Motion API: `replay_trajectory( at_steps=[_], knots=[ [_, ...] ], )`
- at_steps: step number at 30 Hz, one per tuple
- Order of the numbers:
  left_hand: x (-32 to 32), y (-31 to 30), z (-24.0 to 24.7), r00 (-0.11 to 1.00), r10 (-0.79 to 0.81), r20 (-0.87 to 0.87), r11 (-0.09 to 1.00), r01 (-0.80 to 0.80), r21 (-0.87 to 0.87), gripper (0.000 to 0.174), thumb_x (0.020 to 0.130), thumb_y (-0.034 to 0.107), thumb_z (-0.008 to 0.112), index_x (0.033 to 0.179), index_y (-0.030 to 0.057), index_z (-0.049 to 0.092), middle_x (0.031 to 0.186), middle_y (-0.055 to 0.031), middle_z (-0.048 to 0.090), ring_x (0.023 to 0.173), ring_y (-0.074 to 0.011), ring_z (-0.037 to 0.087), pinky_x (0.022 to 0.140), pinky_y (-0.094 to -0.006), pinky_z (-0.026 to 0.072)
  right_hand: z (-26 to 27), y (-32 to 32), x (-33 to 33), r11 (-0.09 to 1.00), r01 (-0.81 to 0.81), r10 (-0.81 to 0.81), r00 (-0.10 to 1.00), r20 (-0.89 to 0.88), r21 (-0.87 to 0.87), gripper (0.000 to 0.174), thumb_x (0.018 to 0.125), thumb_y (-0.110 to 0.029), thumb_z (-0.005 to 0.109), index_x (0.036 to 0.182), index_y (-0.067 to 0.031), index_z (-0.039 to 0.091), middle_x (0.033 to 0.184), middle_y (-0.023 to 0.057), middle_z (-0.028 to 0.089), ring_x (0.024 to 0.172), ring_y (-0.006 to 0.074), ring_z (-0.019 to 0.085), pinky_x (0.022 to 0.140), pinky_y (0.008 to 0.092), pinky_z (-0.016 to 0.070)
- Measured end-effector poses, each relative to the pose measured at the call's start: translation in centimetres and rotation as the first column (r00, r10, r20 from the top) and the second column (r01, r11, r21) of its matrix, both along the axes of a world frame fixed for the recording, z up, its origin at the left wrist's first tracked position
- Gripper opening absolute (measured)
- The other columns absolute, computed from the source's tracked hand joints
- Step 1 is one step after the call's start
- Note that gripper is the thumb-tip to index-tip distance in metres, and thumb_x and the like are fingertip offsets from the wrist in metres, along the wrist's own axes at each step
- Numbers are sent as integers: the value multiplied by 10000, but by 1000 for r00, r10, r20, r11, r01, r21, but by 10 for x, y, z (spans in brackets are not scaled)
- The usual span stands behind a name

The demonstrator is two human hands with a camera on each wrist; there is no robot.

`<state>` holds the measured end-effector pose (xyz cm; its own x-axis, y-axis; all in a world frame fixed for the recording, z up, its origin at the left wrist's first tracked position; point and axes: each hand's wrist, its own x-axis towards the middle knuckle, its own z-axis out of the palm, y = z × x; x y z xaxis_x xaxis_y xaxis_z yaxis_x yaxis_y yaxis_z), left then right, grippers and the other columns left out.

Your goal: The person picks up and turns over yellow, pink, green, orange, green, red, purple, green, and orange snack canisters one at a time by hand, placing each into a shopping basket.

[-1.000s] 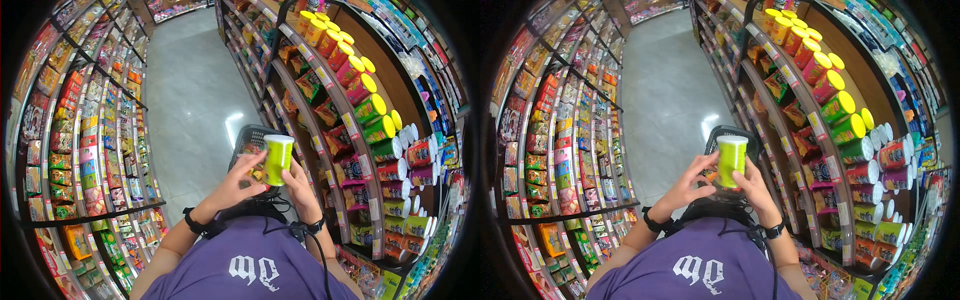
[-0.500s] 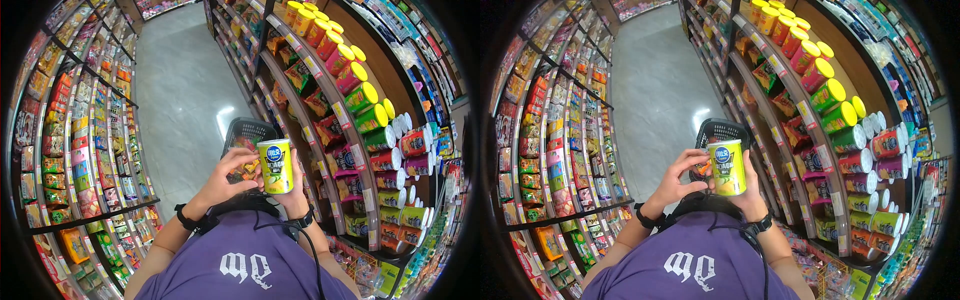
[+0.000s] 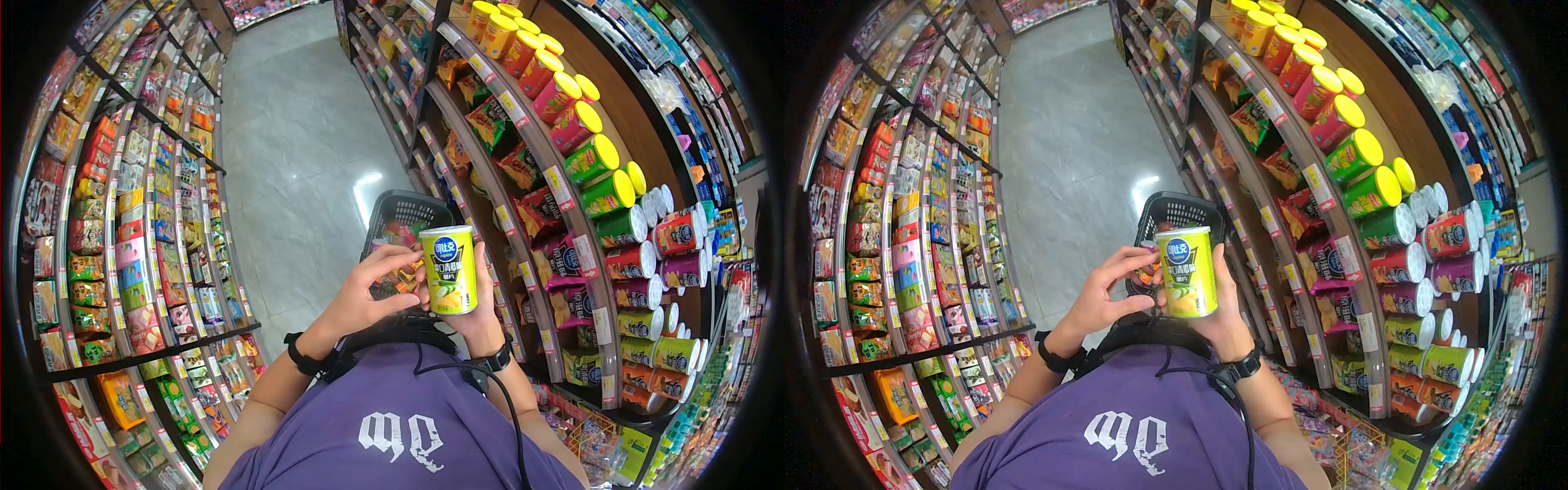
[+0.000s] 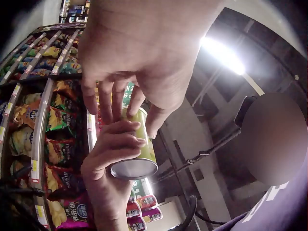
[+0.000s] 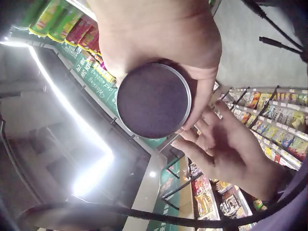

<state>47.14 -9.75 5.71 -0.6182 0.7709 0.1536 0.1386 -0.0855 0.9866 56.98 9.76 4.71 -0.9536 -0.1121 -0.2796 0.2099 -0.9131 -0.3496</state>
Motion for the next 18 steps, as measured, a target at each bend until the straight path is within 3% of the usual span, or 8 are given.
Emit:
replay_trajectory(
  at_steps=[2, 5, 7, 8, 11, 15, 16, 18],
  knots=[
    [-2, -1, -2, 999, -46, 6, 999, 46, 3, 628, 859, 135, 803, 1426, 5, 566, 1390, -120, 533, 1184, -213, 584, 971, -336, 503, -5, 1, 0, 1000, -20, 20, 999, -40, 8, 878, 984, -766, 286, 1406, -30, 510, 1088, 167, 672, 812, 284, 694, 701, 391, 548],
    [-3, 3, -9, 994, -33, 105, 999, 29, 42, 550, 889, 99, 757, 1399, -2, 580, 1373, -113, 544, 1164, -207, 590, 979, -340, 498, -1, -2, -2, 998, 26, -22, 998, -65, 66, 853, 995, -740, 310, 1428, -28, 492, 1185, 185, 658, 925, 298, 696, 803, 424, 563],
    [-7, 2, -11, 985, 18, 172, 999, -26, 45, 484, 907, 93, 725, 1364, -4, 599, 1354, -111, 559, 1155, -202, 594, 979, -346, 497, 6, -4, -8, 954, 200, -200, 980, -21, 225, 809, 1015, -689, 344, 1472, -30, 450, 1315, 202, 614, 1096, 318, 664, 952, 466, 540],
    [-10, 1, -11, 971, 67, 231, 996, -81, 49, 421, 925, 87, 693, 1329, -6, 619, 1334, -109, 574, 1145, -197, 598, 979, -352, 497, -3, 6, -8, 953, 198, -185, 979, -81, 228, 778, 1028, -642, 379, 1506, -30, 409, 1395, 204, 572, 1227, 329, 605, 1055, 499, 491],
    [-23, -9, -12, 943, 87, 320, 989, -120, 86, 321, 969, 102, 664, 1274, 3, 635, 1270, -69, 609, 1116, -152, 612, 952, -310, 499, -21, 31, -15, 885, 327, -329, 943, -52, 330, 711, 1042, -558, 440, 1525, -39, 384, 1395, 209, 564, 1196, 353, 616, 1042, 514, 497],
    [-34, -15, -13, 905, 232, 357, 972, -233, -38, 265, 981, 156, 616, 1177, -15, 668, 1051, -90, 713, 962, -189, 677, 938, -353, 510, -130, 85, -25, 645, 376, -508, 862, 5, 665, 542, 1024, -419, 582, 1435, -81, 479, 1309, 92, 620, 1178, 242, 624, 1030, 449, 492],
    [-37, -16, -16, 902, 233, 364, 971, -233, -46, 265, 981, 156, 616, 1177, -15, 668, 1051, -90, 713, 962, -189, 677, 938, -353, 510, -153, 95, -24, 649, 370, -508, 861, 16, 665, 542, 1024, -419, 582, 1435, -81, 479, 1309, 92, 620, 1178, 242, 624, 1030, 449, 492],
    [-41, -18, -27, 879, 266, 397, 964, -255, -81, 263, 991, 178, 611, 1156, -19, 670, 972, -95, 725, 916, -200, 691, 907, -354, 520, -203, 111, -19, 864, 268, -424, 843, 330, 426, 458, 1020, -381, 601, 1387, -122, 514, 1246, 55, 652, 1139, 213, 635, 997, 430, 495]
  ],
)
